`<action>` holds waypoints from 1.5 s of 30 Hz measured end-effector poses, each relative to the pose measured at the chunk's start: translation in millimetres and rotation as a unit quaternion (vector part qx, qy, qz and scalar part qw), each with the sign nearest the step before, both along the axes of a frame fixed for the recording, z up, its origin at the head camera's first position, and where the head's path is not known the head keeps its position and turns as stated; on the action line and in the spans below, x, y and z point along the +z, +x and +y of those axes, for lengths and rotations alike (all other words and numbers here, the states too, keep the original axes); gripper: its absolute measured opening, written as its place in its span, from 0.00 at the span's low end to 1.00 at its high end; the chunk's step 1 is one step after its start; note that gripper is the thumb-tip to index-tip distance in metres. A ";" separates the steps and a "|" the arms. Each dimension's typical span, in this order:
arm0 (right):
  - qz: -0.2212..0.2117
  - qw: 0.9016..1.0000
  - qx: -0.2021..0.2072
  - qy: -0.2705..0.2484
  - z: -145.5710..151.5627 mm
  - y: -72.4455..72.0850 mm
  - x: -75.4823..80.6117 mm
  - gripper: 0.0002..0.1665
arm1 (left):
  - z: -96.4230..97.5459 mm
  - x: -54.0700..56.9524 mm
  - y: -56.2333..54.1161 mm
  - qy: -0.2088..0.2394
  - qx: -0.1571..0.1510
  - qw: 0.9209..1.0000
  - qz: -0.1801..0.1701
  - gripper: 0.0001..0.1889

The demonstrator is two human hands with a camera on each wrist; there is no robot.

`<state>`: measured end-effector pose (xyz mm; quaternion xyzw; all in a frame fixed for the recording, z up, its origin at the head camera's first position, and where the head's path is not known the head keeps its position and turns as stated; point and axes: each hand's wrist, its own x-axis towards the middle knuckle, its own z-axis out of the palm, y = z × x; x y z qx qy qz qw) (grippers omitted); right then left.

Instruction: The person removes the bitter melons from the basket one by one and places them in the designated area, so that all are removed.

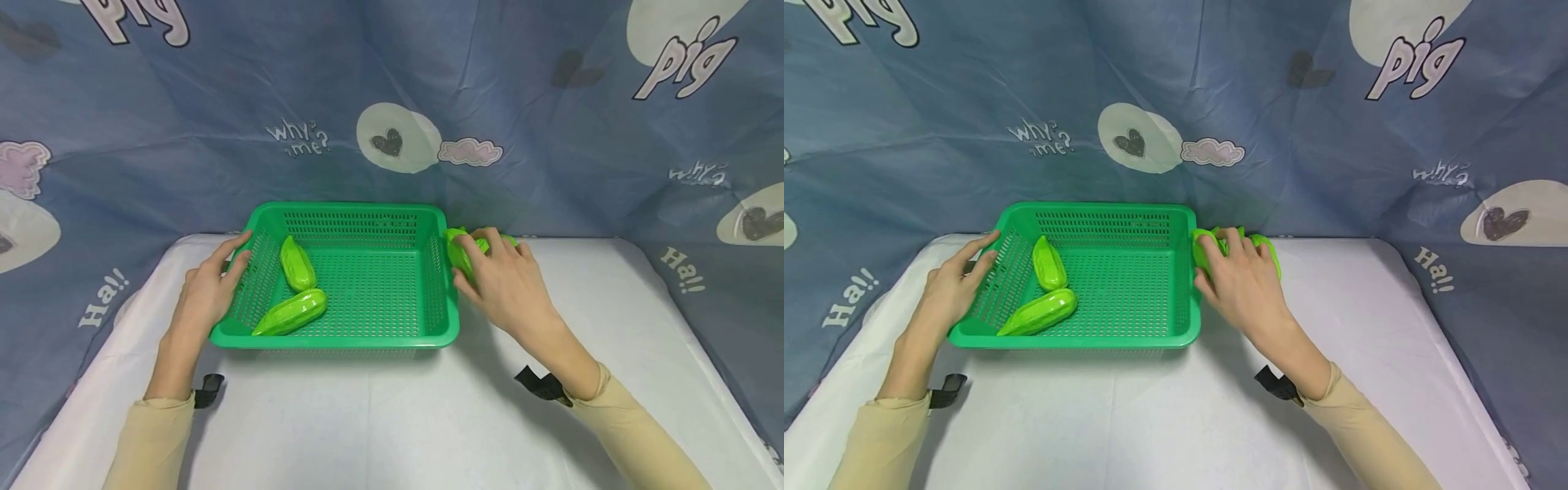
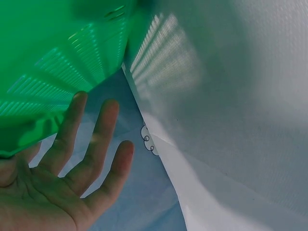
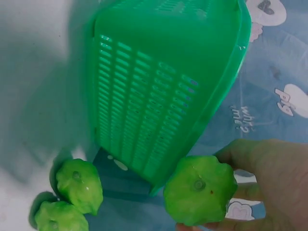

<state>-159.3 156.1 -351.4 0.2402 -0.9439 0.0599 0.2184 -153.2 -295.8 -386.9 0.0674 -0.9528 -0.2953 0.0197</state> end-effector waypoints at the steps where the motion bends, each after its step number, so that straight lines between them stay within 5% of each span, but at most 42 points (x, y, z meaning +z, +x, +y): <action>1: 0.002 1.000 -0.001 -0.001 0.5 0.9 -1.0 0.23 | 0.2 0.0 0.0 0.000 0.001 1.000 0.000 0.32; 8: -0.002 1.000 -0.014 -0.003 3.1 5.9 -8.6 0.23 | 0.1 0.2 1.7 0.002 0.002 1.000 0.002 0.32; 27: -0.150 0.988 -0.040 0.020 6.8 24.8 -52.8 0.25 | 1.0 -0.6 -0.1 0.013 0.004 1.000 -0.004 0.32; 45: -0.162 0.984 -0.069 0.013 7.4 34.9 -69.5 0.26 | -0.6 -1.2 -0.7 0.015 0.002 1.000 0.000 0.32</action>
